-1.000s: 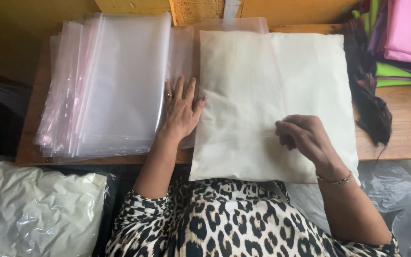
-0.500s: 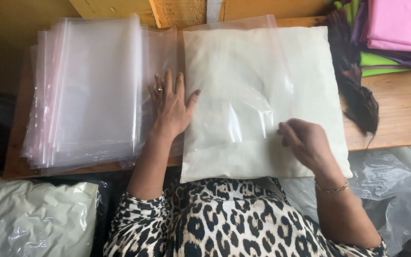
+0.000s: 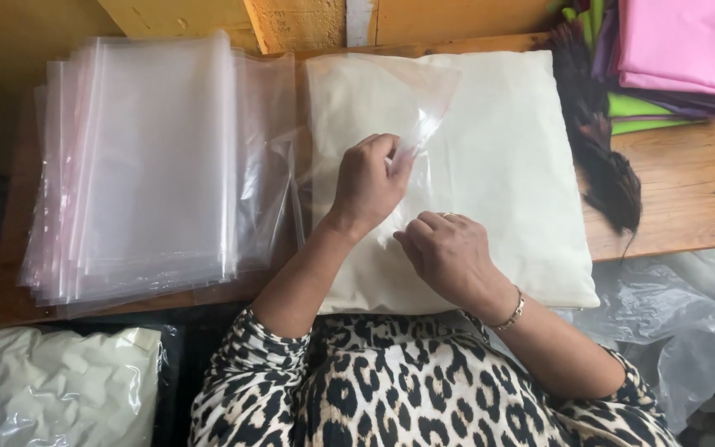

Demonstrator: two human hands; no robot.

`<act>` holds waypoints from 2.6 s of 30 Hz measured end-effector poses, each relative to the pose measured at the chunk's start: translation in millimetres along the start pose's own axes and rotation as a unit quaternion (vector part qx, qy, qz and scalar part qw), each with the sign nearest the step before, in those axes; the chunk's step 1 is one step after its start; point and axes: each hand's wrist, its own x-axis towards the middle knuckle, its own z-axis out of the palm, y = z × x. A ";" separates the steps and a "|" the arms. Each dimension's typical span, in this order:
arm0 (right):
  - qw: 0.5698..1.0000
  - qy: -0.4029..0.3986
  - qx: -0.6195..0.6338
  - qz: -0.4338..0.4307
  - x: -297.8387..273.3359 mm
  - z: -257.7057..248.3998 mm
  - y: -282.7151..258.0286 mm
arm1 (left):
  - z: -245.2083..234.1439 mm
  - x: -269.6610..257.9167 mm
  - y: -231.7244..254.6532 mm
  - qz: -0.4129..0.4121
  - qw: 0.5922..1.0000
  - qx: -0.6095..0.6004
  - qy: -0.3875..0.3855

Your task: The person is preparing a pillow for sale by brushing it, carefully inserting it into a clear plastic bag, and then sealing the bag's adhesive strip.

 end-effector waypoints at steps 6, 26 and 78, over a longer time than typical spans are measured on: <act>0.950 -0.021 0.289 0.114 -5.0 -2.5 32.0 | -40.3 2.6 32.8 -0.103 0.966 -0.235 -0.032; 0.788 0.031 0.551 0.272 51.2 -25.3 86.5 | -81.9 24.4 43.8 -0.073 0.987 -0.089 -0.113; 0.995 0.077 -0.057 -0.038 -39.0 -9.5 121.4 | -89.1 4.2 27.9 0.005 0.994 -0.008 0.109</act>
